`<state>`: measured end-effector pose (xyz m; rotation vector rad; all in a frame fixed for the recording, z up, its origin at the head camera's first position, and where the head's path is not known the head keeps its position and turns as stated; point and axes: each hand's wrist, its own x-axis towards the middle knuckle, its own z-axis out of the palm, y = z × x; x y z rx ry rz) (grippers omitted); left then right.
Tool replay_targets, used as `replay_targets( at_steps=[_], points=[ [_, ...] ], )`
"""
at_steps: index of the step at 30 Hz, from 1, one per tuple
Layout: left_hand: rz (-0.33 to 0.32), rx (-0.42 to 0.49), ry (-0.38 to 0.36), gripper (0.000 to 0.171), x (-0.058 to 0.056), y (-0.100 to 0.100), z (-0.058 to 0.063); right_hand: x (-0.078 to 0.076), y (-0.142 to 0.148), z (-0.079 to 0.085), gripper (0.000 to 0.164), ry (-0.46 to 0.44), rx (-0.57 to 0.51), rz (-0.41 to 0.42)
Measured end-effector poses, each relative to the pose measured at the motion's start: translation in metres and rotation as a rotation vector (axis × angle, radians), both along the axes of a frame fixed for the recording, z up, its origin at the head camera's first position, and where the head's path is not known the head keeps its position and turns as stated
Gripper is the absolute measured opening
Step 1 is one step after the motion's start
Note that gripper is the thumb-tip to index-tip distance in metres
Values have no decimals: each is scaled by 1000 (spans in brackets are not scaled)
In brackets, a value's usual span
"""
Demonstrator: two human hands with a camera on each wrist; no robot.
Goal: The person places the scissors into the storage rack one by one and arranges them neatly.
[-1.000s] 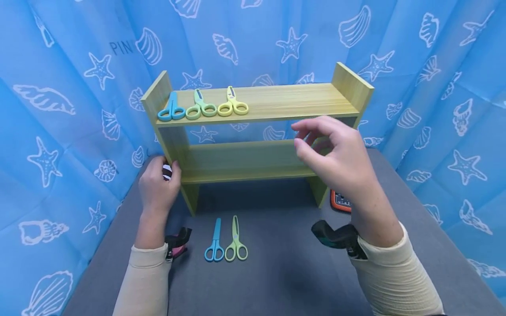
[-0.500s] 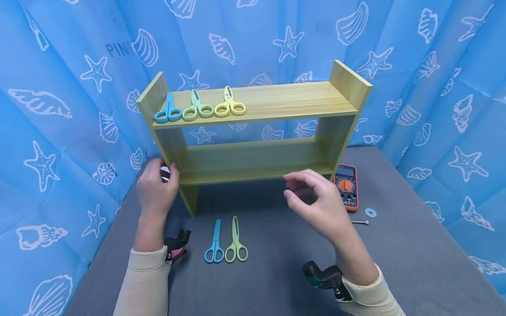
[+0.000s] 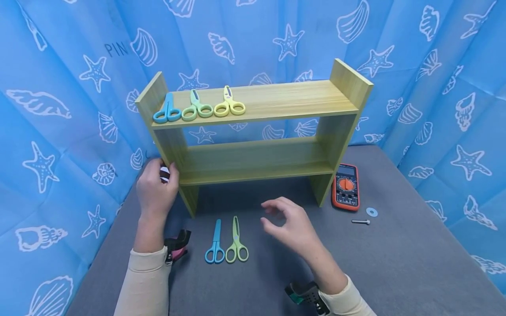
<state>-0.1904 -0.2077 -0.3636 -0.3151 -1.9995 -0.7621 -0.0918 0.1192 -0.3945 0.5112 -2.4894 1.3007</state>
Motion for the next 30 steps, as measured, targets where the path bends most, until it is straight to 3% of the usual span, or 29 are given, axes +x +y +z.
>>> replay_targets(
  at_steps=[4,12,18,20,25,30],
  points=[
    [0,-1,-2,16,0,0,1,-2,-13,-18,28,-38,75,-8],
    [-2,-1,-6,18,0,0,1,-3,-40,-51,25,-155,322,5],
    [0,-10,-6,18,0,-1,-2,-1,-59,-65,9,-205,469,-7],
    [-2,-5,0,17,0,-1,-3,0,-63,-69,4,-212,483,-3],
    [-4,-13,3,18,0,-2,-3,-2,-64,-77,28,-229,453,12],
    [-3,-15,6,17,0,-1,-2,-1,-52,-62,22,-262,372,17]
  ],
)
